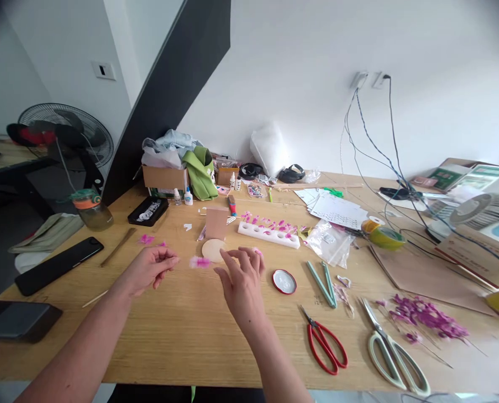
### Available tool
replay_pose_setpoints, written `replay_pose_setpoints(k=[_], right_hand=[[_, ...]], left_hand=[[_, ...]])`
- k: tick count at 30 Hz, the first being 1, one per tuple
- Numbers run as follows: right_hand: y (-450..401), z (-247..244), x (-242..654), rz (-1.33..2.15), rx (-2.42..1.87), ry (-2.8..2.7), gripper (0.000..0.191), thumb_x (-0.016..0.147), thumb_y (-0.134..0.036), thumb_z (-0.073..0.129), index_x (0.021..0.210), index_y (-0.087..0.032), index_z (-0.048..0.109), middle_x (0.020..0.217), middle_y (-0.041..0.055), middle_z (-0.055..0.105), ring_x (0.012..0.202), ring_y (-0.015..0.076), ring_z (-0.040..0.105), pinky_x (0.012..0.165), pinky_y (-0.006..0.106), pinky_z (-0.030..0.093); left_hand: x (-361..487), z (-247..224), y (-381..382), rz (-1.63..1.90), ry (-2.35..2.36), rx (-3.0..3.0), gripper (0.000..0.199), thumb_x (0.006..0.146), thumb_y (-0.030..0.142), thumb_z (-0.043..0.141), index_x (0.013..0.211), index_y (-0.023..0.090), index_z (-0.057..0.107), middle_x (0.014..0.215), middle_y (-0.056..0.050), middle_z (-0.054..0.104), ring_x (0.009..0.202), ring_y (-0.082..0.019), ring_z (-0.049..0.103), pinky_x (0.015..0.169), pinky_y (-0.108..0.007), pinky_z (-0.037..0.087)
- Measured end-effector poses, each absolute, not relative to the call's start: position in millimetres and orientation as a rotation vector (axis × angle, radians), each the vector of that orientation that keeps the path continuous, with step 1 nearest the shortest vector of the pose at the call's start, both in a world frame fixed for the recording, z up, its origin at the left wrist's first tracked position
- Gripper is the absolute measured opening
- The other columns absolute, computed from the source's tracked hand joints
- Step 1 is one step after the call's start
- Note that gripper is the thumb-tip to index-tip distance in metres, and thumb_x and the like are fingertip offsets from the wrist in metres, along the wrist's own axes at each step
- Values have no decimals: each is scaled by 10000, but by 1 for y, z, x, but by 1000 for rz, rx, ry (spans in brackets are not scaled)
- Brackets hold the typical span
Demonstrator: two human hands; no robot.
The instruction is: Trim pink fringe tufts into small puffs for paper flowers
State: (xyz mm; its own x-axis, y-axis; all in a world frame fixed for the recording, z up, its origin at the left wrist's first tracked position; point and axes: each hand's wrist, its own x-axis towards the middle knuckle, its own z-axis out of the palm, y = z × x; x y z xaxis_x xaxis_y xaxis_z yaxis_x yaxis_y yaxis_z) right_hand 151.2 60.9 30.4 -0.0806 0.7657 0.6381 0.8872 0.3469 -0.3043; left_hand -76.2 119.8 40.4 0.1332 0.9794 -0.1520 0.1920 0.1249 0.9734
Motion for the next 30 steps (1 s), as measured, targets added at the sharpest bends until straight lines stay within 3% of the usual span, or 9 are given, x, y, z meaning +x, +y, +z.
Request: replay_pose_setpoints(k=[9, 16, 21, 24, 27, 30], right_hand=[[54, 29, 146, 94, -1402, -1851, 83, 885, -213, 574, 874, -233, 654, 803, 6, 692, 1043, 219, 546, 1098, 465, 194], [49, 33, 147, 194, -1407, -1786, 172, 836, -173, 504, 730, -235, 626, 709, 4, 672, 978, 216, 585, 1071, 447, 240], [48, 32, 148, 503, -1493, -1613, 206, 834, -241, 502, 653, -220, 598, 663, -12, 692, 710, 165, 623, 1073, 429, 264], [49, 28, 150, 723, -1547, -1503, 245, 850, -282, 493, 632, -209, 574, 589, -19, 677, 591, 153, 597, 934, 384, 395], [51, 23, 156, 777, -1592, -1447, 360, 891, -375, 460, 610, -198, 599, 618, 24, 683, 661, 187, 610, 727, 317, 435], [52, 19, 164, 733, -1549, -1466, 435, 928, -455, 397, 706, -194, 666, 773, 55, 714, 822, 218, 624, 773, 328, 426]], left_hand=[[-69, 39, 96, 889, 1268, 1328, 381, 578, 503, 727, 703, 159, 622, 548, 63, 475, 360, -52, 373, 252, -174, 314], [-62, 36, 91, 876, 1294, 1364, 332, 606, 473, 703, 708, 166, 624, 548, 61, 459, 371, -63, 381, 246, -179, 333], [-60, 36, 87, 853, 1302, 1396, 306, 634, 451, 691, 730, 167, 634, 567, 54, 471, 381, -65, 392, 255, -175, 343], [-60, 35, 87, 843, 1302, 1403, 302, 633, 448, 685, 728, 166, 632, 565, 53, 471, 387, -68, 394, 259, -176, 345], [-60, 33, 87, 839, 1300, 1400, 298, 635, 450, 674, 707, 166, 619, 552, 56, 455, 399, -73, 389, 259, -175, 345], [-63, 29, 87, 839, 1289, 1399, 291, 657, 445, 661, 711, 163, 612, 560, 58, 456, 400, -68, 386, 263, -168, 340]])
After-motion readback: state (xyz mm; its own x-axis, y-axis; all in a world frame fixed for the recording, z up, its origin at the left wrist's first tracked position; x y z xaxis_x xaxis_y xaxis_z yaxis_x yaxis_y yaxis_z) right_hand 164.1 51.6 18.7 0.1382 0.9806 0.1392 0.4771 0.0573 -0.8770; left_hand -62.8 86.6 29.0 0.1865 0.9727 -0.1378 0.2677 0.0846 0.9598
